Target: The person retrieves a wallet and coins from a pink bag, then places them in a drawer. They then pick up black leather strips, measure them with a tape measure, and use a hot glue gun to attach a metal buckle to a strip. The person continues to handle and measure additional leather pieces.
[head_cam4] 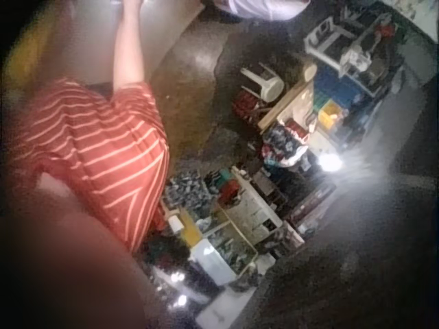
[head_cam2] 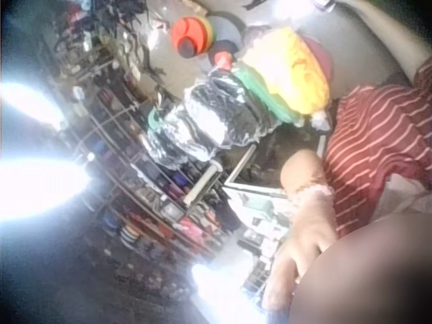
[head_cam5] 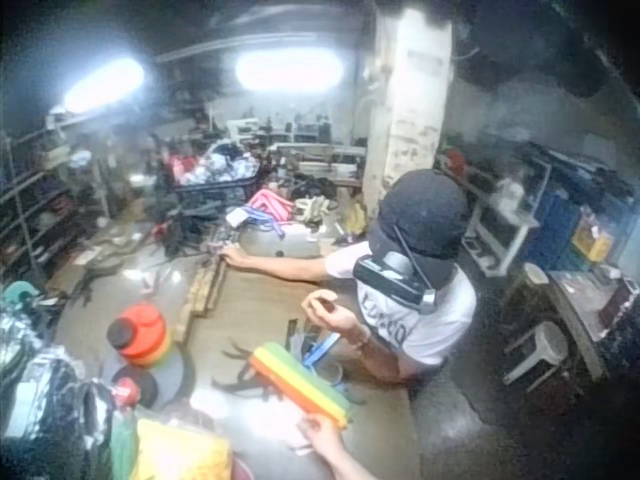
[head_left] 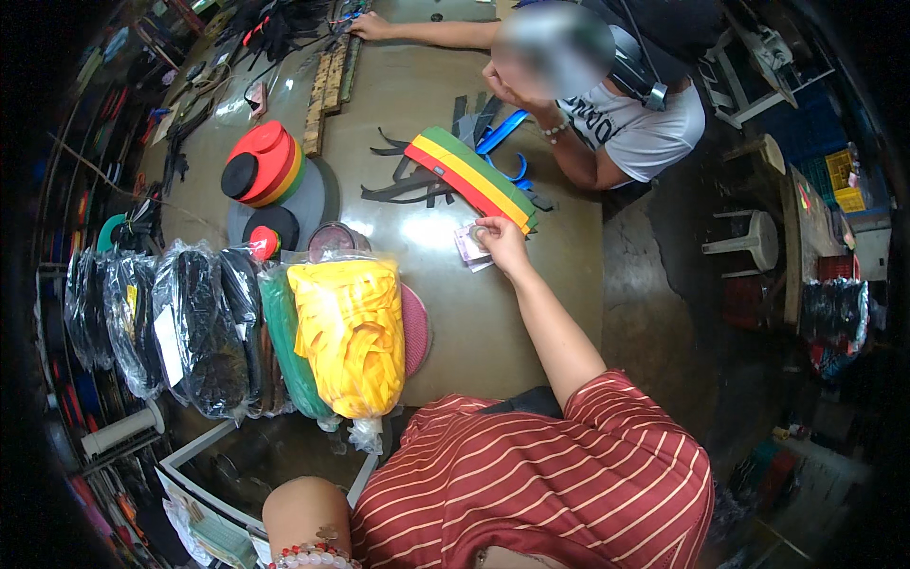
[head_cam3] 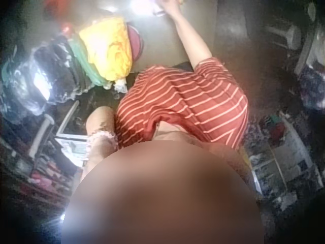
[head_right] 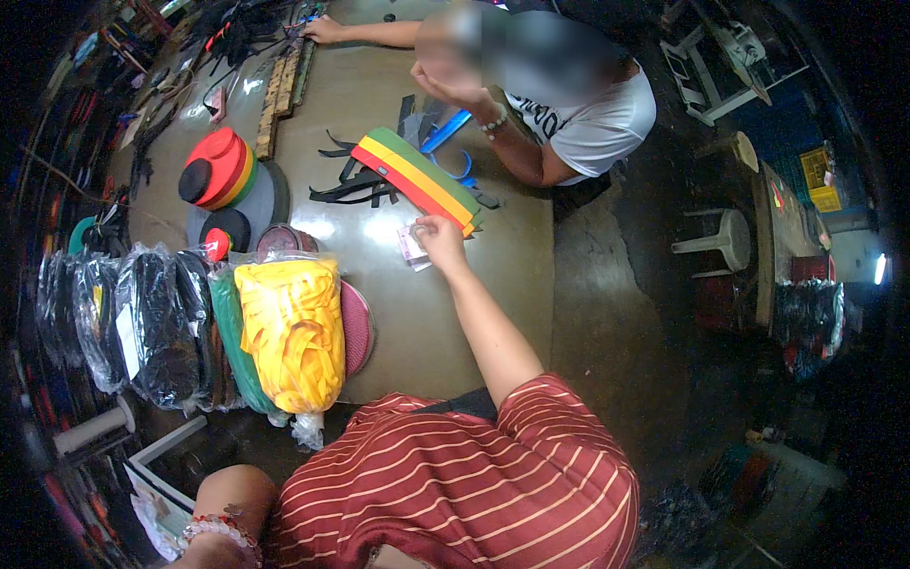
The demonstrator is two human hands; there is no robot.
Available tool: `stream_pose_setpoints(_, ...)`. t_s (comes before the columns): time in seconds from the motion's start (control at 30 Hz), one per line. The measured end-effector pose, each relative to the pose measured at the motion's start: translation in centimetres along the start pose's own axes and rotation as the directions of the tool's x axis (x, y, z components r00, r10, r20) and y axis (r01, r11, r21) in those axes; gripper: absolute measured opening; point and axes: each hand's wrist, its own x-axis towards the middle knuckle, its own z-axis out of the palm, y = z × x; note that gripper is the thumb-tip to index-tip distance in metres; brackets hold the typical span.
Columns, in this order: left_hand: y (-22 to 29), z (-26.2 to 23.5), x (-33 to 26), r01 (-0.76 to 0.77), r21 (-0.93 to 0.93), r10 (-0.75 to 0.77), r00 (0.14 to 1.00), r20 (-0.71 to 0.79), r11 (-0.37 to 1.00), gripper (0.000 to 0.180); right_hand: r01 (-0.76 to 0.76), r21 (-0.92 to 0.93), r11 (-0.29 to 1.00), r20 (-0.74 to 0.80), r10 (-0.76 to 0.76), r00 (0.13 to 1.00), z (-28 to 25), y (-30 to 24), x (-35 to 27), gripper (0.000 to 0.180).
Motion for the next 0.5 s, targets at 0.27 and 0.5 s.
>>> stream_pose_setpoints(0.27, -0.3, 0.0, -0.3, -0.023, 0.004, 0.023, 1.0, -0.018, 1.0, 0.037, 0.254, -0.559, 0.79, 0.143, -0.209, 0.967, -0.5, -0.4, -1.2, 0.022)
stream_pose_setpoints(0.5, -0.2, -0.1, -0.9, -0.012, -0.001, 0.012, 0.999, -0.046, 1.0, 0.038, 0.143, -0.432, 0.891, 0.135, -0.093, 0.987, -0.5, -1.4, -2.0, 0.022)
